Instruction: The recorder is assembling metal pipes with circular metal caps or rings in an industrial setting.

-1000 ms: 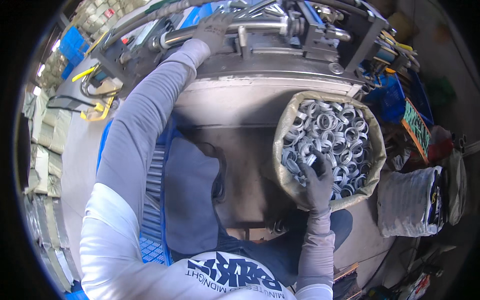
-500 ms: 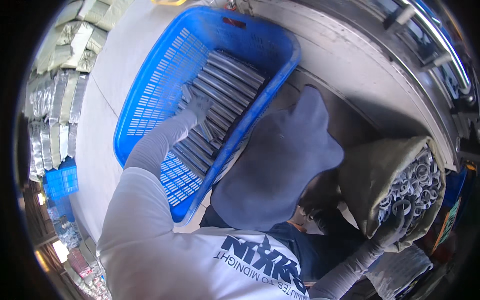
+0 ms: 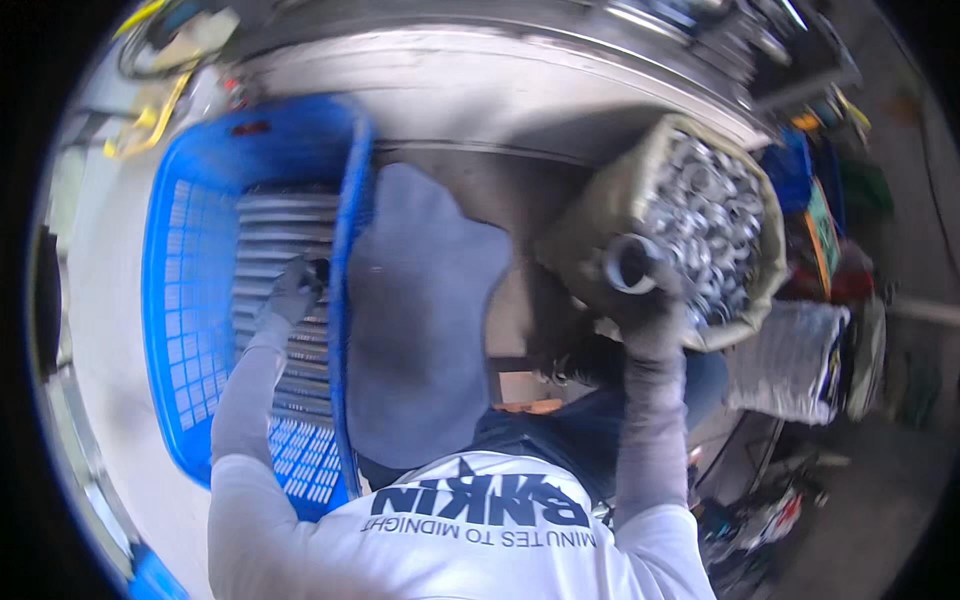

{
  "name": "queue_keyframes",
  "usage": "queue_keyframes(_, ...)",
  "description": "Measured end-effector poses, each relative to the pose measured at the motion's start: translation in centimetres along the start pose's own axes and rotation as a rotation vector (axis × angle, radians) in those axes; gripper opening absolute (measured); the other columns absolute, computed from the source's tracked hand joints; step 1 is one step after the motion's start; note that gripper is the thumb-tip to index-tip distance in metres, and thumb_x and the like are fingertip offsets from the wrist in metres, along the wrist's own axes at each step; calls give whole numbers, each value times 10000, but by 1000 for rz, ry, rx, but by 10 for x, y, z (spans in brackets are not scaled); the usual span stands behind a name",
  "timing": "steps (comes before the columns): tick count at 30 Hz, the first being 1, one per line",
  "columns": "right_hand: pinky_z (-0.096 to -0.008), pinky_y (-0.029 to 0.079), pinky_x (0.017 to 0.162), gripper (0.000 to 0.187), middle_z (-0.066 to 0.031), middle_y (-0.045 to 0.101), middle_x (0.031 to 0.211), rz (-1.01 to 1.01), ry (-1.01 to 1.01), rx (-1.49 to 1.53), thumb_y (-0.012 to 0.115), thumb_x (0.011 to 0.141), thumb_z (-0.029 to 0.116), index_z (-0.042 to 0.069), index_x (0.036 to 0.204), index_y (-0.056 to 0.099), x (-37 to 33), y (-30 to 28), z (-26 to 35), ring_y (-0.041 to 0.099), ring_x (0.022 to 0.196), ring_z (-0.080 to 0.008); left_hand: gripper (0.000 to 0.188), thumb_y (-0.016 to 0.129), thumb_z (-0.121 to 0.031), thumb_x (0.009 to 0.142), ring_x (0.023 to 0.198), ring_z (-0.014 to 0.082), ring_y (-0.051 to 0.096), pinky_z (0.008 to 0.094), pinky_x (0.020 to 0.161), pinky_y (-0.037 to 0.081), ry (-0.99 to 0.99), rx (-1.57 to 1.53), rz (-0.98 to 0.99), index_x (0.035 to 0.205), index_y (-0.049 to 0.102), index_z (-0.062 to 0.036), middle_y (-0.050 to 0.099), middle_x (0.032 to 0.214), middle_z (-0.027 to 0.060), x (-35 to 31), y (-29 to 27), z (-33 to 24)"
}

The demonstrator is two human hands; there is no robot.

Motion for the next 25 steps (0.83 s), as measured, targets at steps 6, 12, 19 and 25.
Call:
queue_keyframes(6, -394, 595, 921, 643, -166, 699, 1195, 189, 55, 219, 612, 1014, 389, 50, 1543, 471, -13, 8, -14, 701, 1031, -256, 432, 830, -159, 826, 961, 306, 707, 409, 844, 553, 418, -299, -462, 1216, 675, -54, 719, 1111, 138, 11, -145, -225)
queue_keyframes(12, -324, 540, 890, 458, -112, 669, 1059, 97, -282, -520, 446, 1085, 329, -59, 1207, 655, -33, 14, -11, 676, 964, -190, 539, 825, -240, 736, 933, 324, 678, 457, 844, 511, 952, 223, -176, 1213, 653, -59, 692, 1059, 129, -77, -135, -448)
queue_keyframes(19, -361, 516, 951, 482, -174, 707, 1148, 20, -505, -699, 414, 1042, 304, -67, 1073, 720, -42, 5, -16, 682, 1027, -266, 550, 785, -326, 761, 926, 292, 671, 435, 841, 517, 890, 408, 20, 1203, 599, -56, 669, 993, 119, -79, -61, -484)
queue_keyframes(25, -395, 531, 957, 472, -203, 715, 1203, -55, -442, -717, 420, 1043, 333, -19, 1098, 730, -44, 2, -24, 706, 1064, -317, 482, 808, -385, 788, 921, 242, 680, 382, 810, 520, 932, 540, -26, 1103, 587, -95, 651, 971, 61, -80, -49, -494)
Point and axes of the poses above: each hand's wrist, its own x-axis towards the middle knuckle, its own y-axis out of the palm, z = x × y, the point moved 3 cm from there along x, towards the middle knuckle
